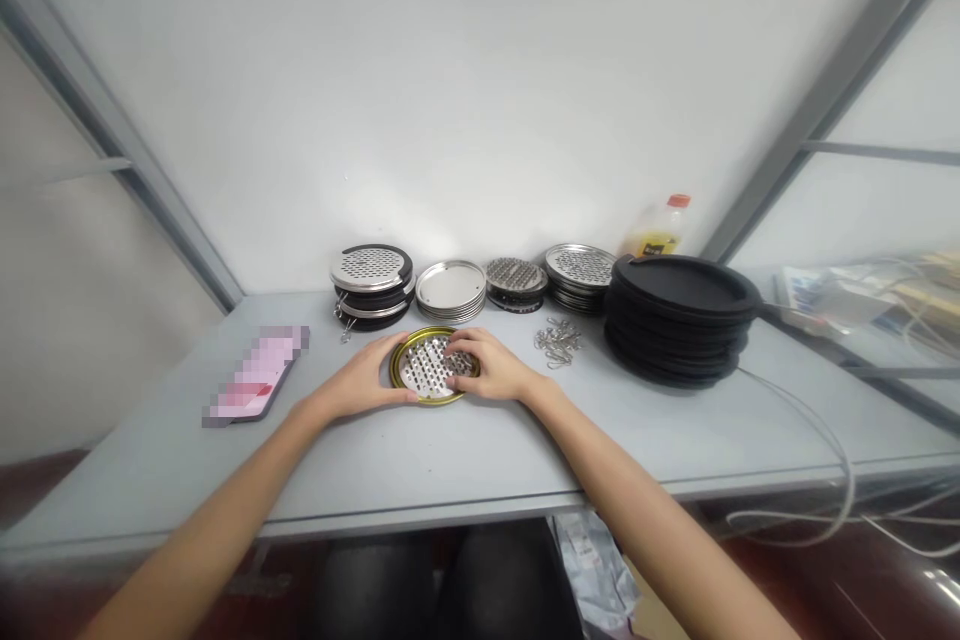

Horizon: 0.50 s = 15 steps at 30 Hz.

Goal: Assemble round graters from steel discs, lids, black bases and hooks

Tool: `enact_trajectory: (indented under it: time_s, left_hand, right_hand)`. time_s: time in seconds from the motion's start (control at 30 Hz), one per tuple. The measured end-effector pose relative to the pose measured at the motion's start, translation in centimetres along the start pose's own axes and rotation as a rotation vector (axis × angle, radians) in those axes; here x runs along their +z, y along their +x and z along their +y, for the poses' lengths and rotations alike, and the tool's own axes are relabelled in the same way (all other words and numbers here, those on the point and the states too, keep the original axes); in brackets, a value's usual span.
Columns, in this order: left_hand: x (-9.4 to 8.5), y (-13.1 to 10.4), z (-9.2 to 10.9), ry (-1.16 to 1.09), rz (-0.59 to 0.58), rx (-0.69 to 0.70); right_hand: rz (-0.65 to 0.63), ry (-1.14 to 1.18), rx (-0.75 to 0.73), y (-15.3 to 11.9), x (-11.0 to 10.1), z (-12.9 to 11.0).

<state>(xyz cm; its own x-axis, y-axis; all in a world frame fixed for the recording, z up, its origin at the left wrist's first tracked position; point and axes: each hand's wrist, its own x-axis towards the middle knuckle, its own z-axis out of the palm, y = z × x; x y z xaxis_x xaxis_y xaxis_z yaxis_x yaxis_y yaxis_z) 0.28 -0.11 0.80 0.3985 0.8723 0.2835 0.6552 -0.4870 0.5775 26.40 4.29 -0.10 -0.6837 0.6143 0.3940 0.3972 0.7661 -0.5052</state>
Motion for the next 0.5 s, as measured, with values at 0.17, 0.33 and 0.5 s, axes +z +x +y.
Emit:
enact_trajectory:
  time_s: [0.17,0.33,0.5]
  left_hand:
    - [0.13,-0.03,-0.27,0.032,-0.019,0.009]
    - [0.29,-0.15,-0.54,0.052,-0.021,-0.006]
    - [0.31,-0.12,-0.40,0.052,-0.018,0.018]
  right_hand:
    - [-0.016,-0.021,-0.036,0.04,-0.20,-0.16]
    - [-0.014,-0.063,-0.057,0.12,-0.37,-0.31]
    - [-0.002,-0.125,-0.014,0.09,-0.41,-0.09]
